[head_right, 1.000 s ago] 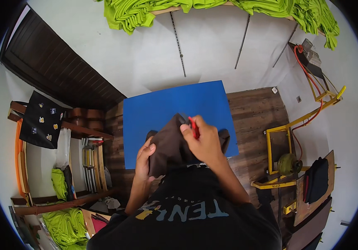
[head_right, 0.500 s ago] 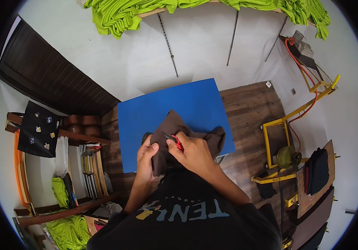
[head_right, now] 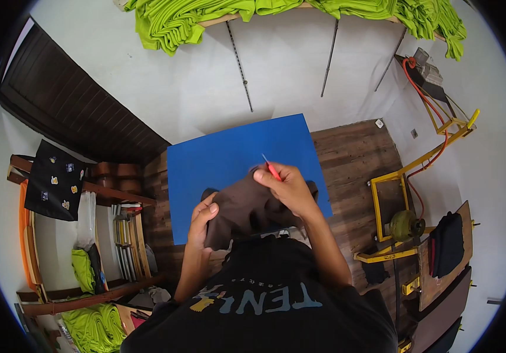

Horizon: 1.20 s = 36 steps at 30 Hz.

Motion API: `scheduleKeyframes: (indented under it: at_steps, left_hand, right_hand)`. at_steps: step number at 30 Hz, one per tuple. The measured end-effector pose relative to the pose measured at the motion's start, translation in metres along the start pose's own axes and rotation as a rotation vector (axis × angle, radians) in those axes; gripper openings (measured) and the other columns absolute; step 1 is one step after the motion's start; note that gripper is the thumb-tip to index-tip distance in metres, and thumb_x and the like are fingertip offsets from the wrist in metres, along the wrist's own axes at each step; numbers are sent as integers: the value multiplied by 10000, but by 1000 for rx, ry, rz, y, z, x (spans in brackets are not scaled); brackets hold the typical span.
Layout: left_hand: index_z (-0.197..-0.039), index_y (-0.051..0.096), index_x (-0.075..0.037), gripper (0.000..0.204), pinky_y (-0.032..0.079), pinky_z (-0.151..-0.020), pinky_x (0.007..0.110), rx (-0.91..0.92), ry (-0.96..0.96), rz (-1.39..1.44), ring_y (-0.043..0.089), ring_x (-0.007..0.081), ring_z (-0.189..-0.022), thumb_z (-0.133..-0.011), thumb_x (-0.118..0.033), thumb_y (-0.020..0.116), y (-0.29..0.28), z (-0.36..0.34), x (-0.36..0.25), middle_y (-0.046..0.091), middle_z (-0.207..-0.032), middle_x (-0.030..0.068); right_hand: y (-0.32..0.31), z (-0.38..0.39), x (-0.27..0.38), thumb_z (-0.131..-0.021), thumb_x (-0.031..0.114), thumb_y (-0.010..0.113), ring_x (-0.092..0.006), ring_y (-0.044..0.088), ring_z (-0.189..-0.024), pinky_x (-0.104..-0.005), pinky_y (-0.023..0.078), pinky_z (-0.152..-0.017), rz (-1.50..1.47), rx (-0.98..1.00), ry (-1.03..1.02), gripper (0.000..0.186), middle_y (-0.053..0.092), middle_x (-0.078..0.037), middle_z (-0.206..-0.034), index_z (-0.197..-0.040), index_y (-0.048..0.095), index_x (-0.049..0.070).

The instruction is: Trimming loose threads from a brown piece of fabric using a small pair of nippers.

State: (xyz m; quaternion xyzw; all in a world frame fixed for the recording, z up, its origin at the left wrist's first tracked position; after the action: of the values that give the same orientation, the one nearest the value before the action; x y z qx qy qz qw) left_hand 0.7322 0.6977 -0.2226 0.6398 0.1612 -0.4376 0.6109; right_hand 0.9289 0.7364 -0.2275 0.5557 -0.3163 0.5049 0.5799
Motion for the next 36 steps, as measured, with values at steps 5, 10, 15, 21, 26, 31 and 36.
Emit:
scheduleKeyframes:
  at_steps: [5, 10, 15, 21, 26, 31, 36]
  left_hand:
    - [-1377, 354, 85, 835, 384, -1053, 363, 19, -122, 493, 492, 279, -1240, -885, -562, 543, -29, -2, 30, 464, -1378, 196]
    - [-1397, 332, 72, 844, 330, -1096, 431, 139, 46, 578, 446, 326, -1283, -900, -596, 477, -14, -11, 47, 409, -1427, 207]
    - [-1360, 392, 76, 627, 338, -1086, 452, 219, -144, 886, 465, 351, -1262, -879, -316, 482, -37, -8, 75, 458, -1389, 218]
    - [-1352, 400, 85, 625, 308, -1101, 482, 164, -145, 903, 423, 377, -1294, -819, -240, 441, -32, -2, 60, 424, -1414, 231]
    - [-1355, 391, 92, 629, 274, -1123, 469, 112, -92, 919, 407, 371, -1310, -825, -243, 438, -19, 4, 34, 400, -1434, 226]
    - [-1342, 404, 100, 605, 276, -1123, 450, 78, -12, 866, 419, 357, -1301, -846, -245, 431, -13, 0, 19, 425, -1415, 225]
    - [-1362, 381, 98, 621, 259, -1126, 383, 323, 85, 829, 417, 290, -1305, -854, -258, 407, -6, -15, 25, 441, -1410, 193]
  right_hand:
    - [3, 2, -7, -901, 188, 663, 2, 309, -401, -191, 203, -373, -158, -52, -116, 168, 422, 78, -545, -899, 617, 26]
    - [0, 0, -4, -902, 181, 659, 2, 316, -394, -189, 206, -368, -140, -86, -136, 163, 416, 78, -532, -884, 605, 28]
    - [-6, -3, 3, -907, 179, 649, 5, 315, -400, -186, 201, -370, -130, -108, -146, 157, 411, 87, -531, -882, 601, 32]
    - [-14, -17, -1, -905, 172, 648, -5, 361, -448, -183, 283, -409, -48, -177, -184, 154, 442, 65, -572, -907, 580, 34]
    - [-2, -11, 0, -920, 148, 606, -33, 463, -629, -207, 387, -564, 333, -373, -433, 133, 550, 17, -701, -910, 578, 19]
    - [39, 19, 23, -827, 199, 696, -161, 489, -519, -284, 417, -529, 749, -259, -469, 222, 516, -92, -603, -880, 586, 14]
    - [42, 16, 18, -830, 197, 706, -179, 479, -517, -289, 406, -523, 765, -175, -505, 223, 505, -96, -602, -879, 586, 16]
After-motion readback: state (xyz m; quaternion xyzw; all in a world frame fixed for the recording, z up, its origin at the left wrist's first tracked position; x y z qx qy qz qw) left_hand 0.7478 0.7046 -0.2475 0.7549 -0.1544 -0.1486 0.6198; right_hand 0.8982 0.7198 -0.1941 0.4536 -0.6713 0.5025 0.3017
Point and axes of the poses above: each hand's wrist, its own z-axis away from the middle knuckle, its own y-axis out of the palm, x = y × z, the point moved 4 cm from there along -z, towards the middle knuckle
